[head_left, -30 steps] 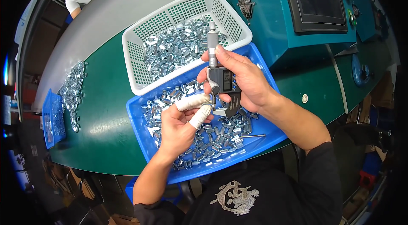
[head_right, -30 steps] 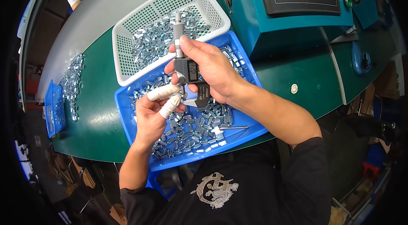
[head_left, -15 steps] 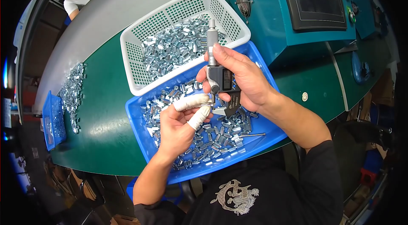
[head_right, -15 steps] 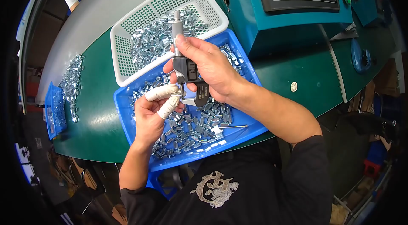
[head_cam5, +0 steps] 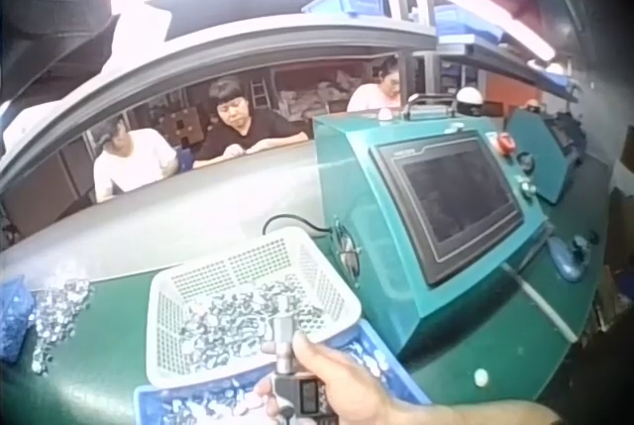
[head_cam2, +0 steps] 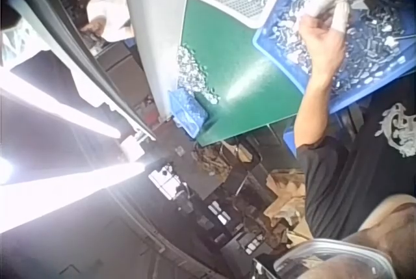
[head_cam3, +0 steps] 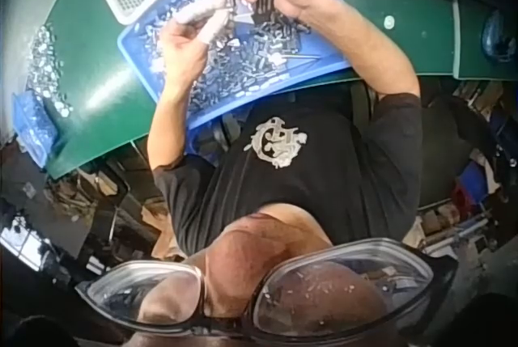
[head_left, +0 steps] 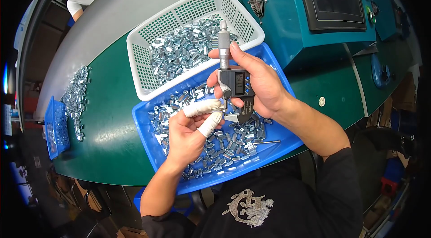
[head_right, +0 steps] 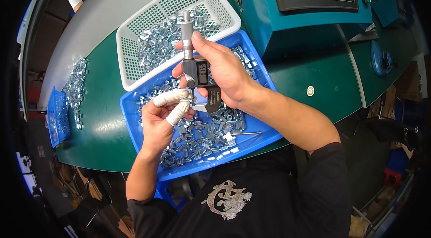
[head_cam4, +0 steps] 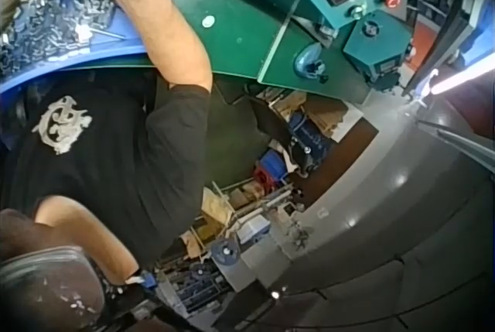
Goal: Measuring the dimensions of small metal components using a digital micrometer at a quality control workstation.
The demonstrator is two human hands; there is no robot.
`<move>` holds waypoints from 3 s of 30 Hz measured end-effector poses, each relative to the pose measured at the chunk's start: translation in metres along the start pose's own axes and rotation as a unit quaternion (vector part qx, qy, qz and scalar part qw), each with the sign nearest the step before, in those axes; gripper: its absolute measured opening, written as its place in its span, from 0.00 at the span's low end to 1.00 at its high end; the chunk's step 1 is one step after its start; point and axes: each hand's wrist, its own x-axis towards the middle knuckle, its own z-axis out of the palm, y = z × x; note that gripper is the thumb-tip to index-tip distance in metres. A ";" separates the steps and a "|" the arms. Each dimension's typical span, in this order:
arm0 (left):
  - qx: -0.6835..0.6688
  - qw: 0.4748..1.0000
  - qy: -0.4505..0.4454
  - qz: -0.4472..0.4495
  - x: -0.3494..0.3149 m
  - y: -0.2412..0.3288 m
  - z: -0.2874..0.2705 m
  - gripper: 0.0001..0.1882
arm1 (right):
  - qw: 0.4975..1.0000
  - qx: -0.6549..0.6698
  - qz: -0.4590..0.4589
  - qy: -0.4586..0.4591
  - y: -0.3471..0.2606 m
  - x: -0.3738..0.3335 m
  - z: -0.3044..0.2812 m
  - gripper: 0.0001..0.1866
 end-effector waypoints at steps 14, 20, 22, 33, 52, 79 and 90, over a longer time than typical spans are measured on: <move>0.084 0.996 -0.007 0.006 0.002 -0.001 -0.006 0.12 | 0.999 -0.031 -0.004 0.018 0.000 -0.001 0.003 0.21; 0.094 0.985 0.120 0.077 0.020 0.005 -0.027 0.16 | 0.999 -0.036 0.005 0.029 -0.003 -0.003 0.006 0.22; 0.065 0.970 0.195 0.129 0.026 0.011 -0.023 0.25 | 0.999 -0.040 0.008 0.032 -0.003 -0.003 0.007 0.22; 0.612 0.780 -0.096 0.091 0.004 -0.010 -0.006 0.16 | 0.998 -0.029 0.019 0.043 -0.002 -0.002 0.008 0.21; 0.602 0.779 -0.166 0.065 0.005 -0.002 -0.022 0.14 | 0.998 -0.036 0.017 0.045 -0.003 -0.002 0.007 0.22; 0.584 0.793 -0.101 0.140 0.006 -0.015 -0.010 0.11 | 0.999 -0.025 0.015 0.027 -0.001 -0.003 0.006 0.22; -0.013 1.000 0.022 -0.016 0.008 -0.005 -0.007 0.16 | 0.999 0.003 -0.012 0.042 0.000 -0.004 0.002 0.27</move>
